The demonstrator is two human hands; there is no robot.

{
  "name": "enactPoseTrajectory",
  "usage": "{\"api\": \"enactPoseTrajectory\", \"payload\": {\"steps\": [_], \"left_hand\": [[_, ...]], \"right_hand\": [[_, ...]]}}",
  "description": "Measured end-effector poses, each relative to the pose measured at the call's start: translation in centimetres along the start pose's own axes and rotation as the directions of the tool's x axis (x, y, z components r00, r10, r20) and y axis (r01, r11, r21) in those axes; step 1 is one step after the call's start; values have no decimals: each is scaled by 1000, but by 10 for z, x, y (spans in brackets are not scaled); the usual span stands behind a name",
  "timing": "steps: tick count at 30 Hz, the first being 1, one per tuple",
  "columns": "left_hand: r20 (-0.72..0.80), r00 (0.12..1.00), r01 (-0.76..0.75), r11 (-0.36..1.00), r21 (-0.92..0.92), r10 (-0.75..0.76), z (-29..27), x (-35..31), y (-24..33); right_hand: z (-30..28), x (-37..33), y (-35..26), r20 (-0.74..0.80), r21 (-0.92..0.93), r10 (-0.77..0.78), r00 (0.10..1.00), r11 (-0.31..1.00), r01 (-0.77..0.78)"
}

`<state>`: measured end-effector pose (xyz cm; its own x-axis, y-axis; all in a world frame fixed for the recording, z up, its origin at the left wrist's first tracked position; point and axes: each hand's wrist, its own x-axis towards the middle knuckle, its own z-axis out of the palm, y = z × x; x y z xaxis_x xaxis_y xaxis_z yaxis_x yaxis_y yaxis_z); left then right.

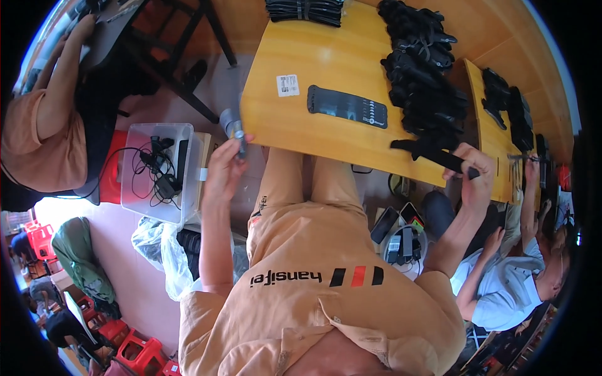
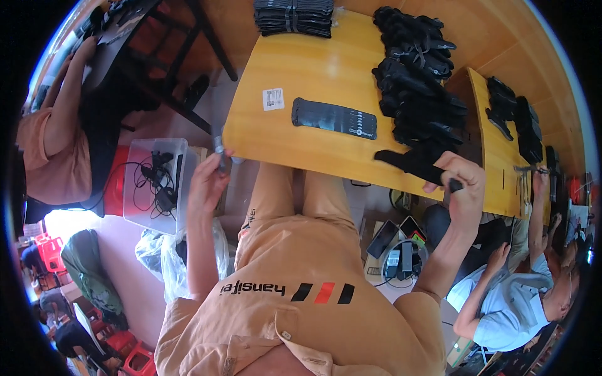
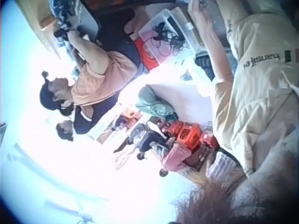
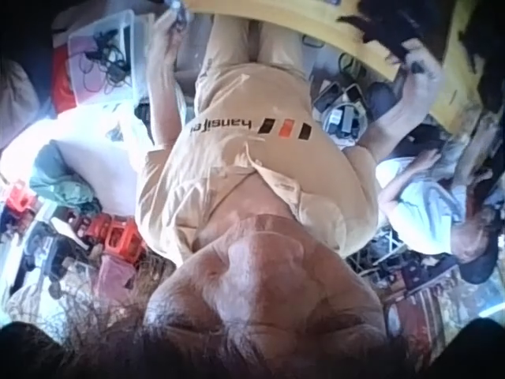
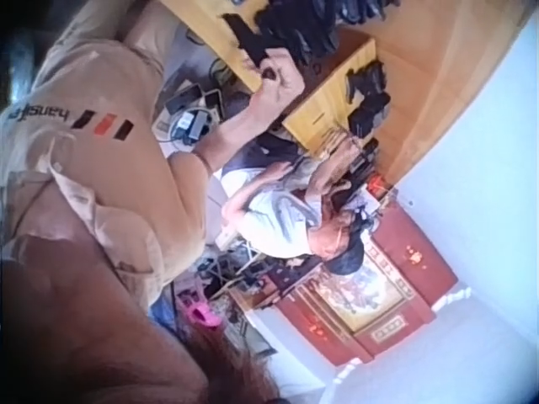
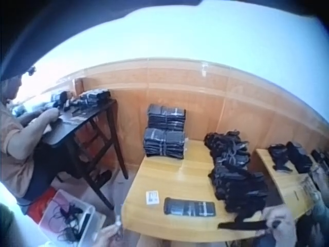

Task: Manually attaching fasteners and components to black textile straps at a production workstation.

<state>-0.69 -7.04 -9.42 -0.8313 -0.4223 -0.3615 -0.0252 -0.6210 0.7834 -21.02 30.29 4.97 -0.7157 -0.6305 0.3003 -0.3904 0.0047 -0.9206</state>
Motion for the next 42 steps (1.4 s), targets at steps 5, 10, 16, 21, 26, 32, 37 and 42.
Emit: {"api": "enactPoseTrajectory", "payload": {"steps": [5, 10, 16, 21, 26, 32, 37, 42], "left_hand": [[-84, 996, 25, 976, 218, -7, 33, 51, -33], [-248, 912, -120, 791, 600, 327, 50, 58, -50], [-272, 884, -15, 604, 797, 380, 55, 61, -49], [-128, 827, -119, 392, 912, 548, 69, 53, -40], [204, 896, -420, 603, 678, 395, 134, 15, -17], [554, 832, -351, 793, 499, 20, 174, -6, -38], [370, 908, 28, 908, 417, -197, 155, 7, -38], [238, 922, 196, 897, 396, -307, 146, 13, -22]], "right_hand": [[7, -6, -14, -1, -301, 62, 998, 952, -60], [-1, -15, -16, -142, -391, 145, 979, 901, -190], [-8, -23, -13, -217, -330, 180, 959, 911, -246], [-9, -26, -18, -168, -299, 160, 973, 932, -205], [22, -14, -11, 49, -190, 236, 971, 956, -222], [69, -5, 17, 159, -159, 210, 965, 970, -185], [68, -7, 33, -51, -9, 331, 942, 943, -332], [57, -10, 60, -103, 61, 338, 935, 941, -333]]}}
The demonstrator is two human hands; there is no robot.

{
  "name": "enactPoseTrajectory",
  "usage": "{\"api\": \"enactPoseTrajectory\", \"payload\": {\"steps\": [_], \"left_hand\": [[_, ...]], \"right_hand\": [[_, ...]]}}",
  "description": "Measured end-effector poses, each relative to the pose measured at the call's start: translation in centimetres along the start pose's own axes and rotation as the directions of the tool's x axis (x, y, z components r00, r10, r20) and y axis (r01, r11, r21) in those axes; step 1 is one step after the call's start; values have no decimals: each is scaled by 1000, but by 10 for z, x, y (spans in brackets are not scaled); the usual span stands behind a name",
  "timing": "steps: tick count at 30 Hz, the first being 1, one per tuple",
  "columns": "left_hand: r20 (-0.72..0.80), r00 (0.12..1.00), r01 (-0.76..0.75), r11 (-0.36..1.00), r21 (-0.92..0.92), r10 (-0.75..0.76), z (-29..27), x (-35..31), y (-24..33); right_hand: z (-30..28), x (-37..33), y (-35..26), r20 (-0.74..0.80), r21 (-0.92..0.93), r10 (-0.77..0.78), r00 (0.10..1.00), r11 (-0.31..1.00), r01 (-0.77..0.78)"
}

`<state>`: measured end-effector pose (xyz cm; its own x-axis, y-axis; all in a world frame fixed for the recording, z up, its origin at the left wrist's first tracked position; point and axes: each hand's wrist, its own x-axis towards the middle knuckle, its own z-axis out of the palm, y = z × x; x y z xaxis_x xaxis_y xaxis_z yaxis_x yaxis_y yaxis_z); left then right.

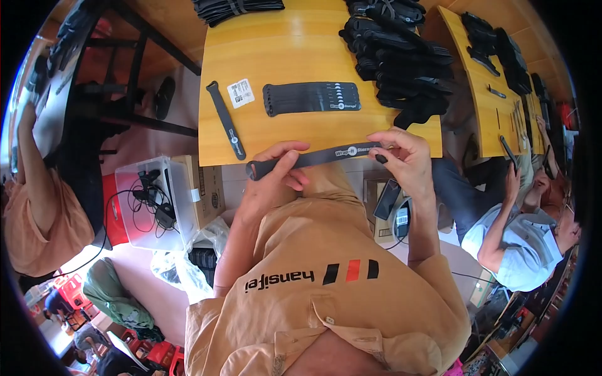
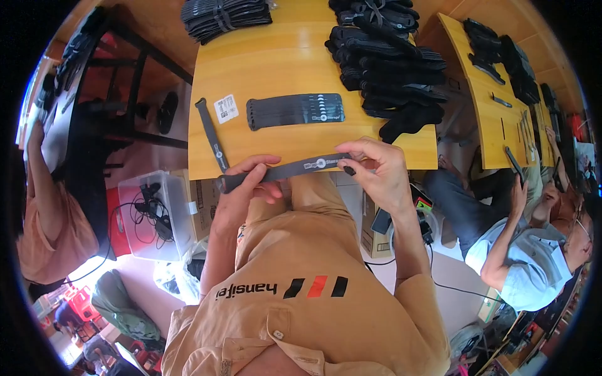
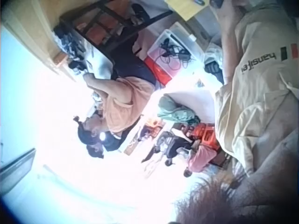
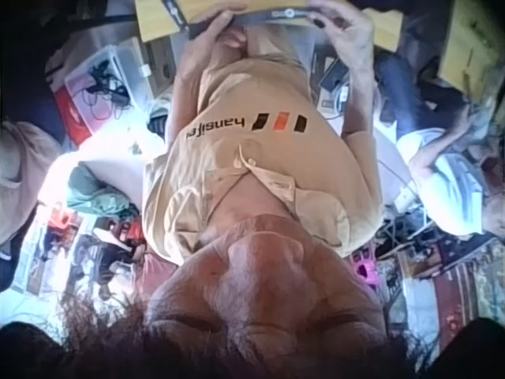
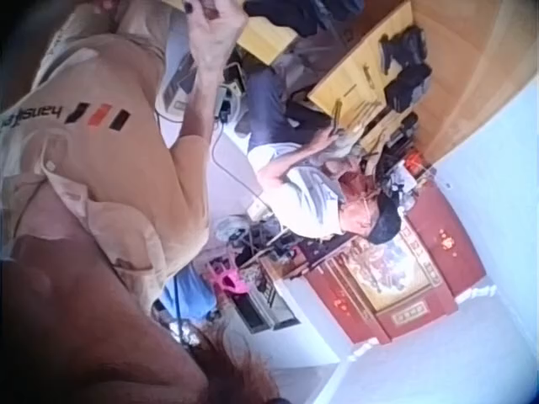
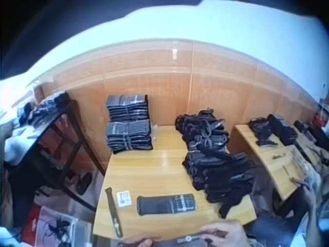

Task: Manually attaching fasteners and components to black textile straps at a production workstation.

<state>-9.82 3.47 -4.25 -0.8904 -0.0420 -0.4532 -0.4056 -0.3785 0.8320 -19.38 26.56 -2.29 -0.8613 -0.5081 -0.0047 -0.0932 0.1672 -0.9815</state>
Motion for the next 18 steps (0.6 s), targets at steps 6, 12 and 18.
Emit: {"api": "enactPoseTrajectory", "payload": {"steps": [6, 12, 18], "left_hand": [[-91, 994, -53, 999, 12, 54, -31, 6, -11], [-130, 986, -101, 995, 2, 101, -48, 22, -15], [-218, 951, -167, 957, 239, 220, -50, 55, -21]], "right_hand": [[-5, 4, 20, -81, 97, 115, 990, 989, -107], [-7, 16, 47, -122, 230, 257, 959, 947, -225], [0, 33, 85, -224, 144, 267, 937, 960, -239]]}}
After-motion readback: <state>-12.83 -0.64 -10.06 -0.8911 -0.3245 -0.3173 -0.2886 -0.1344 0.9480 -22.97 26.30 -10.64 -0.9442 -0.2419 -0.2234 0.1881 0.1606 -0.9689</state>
